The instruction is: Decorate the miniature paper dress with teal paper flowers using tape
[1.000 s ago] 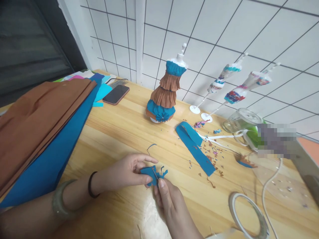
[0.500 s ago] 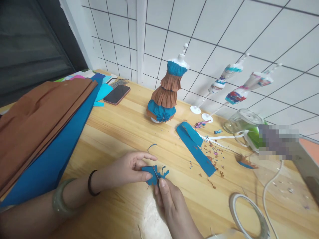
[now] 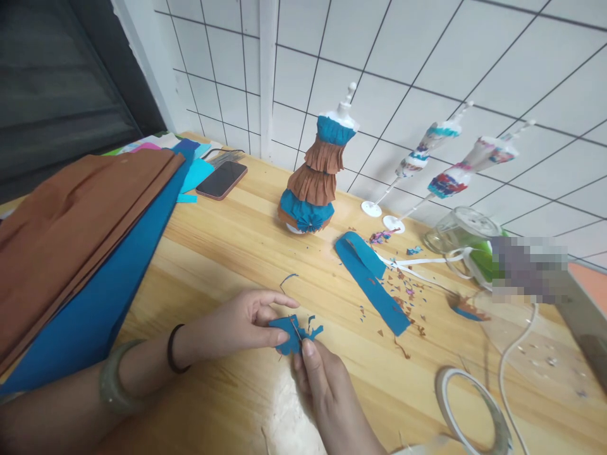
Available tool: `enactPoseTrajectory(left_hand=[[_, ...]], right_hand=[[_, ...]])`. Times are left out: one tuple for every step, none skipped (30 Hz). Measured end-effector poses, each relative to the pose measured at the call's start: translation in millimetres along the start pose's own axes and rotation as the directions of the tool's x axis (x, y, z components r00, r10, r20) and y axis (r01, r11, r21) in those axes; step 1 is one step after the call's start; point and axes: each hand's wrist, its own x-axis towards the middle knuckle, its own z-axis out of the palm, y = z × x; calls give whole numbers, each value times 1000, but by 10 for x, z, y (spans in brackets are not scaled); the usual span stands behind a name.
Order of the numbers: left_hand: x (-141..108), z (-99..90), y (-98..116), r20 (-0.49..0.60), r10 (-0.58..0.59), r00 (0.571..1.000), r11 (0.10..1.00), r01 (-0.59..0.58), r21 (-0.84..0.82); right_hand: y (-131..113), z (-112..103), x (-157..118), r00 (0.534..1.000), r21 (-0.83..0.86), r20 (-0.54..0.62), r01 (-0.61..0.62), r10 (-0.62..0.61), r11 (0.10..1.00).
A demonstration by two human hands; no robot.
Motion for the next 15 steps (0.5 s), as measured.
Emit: enactPoseTrajectory(left_hand=[[-1,-2,1,2,1,1000,1000,-1,-4],[-3,-4,1,4,2,1000,1000,-2,-6],[-4,-5,0,4,2,1000,1000,-2,-5],[-6,-6,-1,5,3,1000,1000,-3,-3],[-8,-6,-3,5,2,1000,1000,-2,-1],[-10,-6,-6,8,2,1000,1000,-2,0],[-11,-6,-9,10,1,1000,1000,-1,1],[-12,-6,-13,14,1,1000,1000,-1,1],[-12,-7,-17,16,1,1000,1000,-1,3],[-11,-9,-20,14,3,1000,1000,-3,6],[-9,-12,-21,12,4,1000,1000,-4,9],[-7,-15,-21,11,6,1000,1000,-6,10],[-5,-18,-20,10,7,1000,1000,-7,10],[-3,-21,-17,11,7,1000,1000,-7,11],[-2,-24,-13,11,7,1000,1000,-7,14]], right_hand=[[-7,2,-2,1000,11,-3,0,0,1000],[-13,4,-4,1000,24,-5,3,-3,1000],[-17,7,-4,1000,30,-8,6,-5,1000],[-20,10,-5,1000,29,-13,10,-9,1000],[-22,12,-5,1000,18,-19,14,-14,1000],[-23,14,-5,1000,5,-21,20,-19,1000],[-24,15,-5,1000,-4,-21,24,-24,1000],[-24,15,-6,1000,-5,-18,24,-24,1000],[-23,15,-7,1000,0,-13,23,-23,1000],[-22,15,-8,1000,10,-5,20,-20,1000],[-19,14,-10,1000,17,2,14,-14,1000],[-15,12,-12,1000,16,6,7,-7,1000],[-10,11,-13,1000,8,8,1,-1,1000],[-4,9,-14,1000,-5,6,-2,2,1000],[1,7,-15,1000,-18,3,-3,3,1000]])
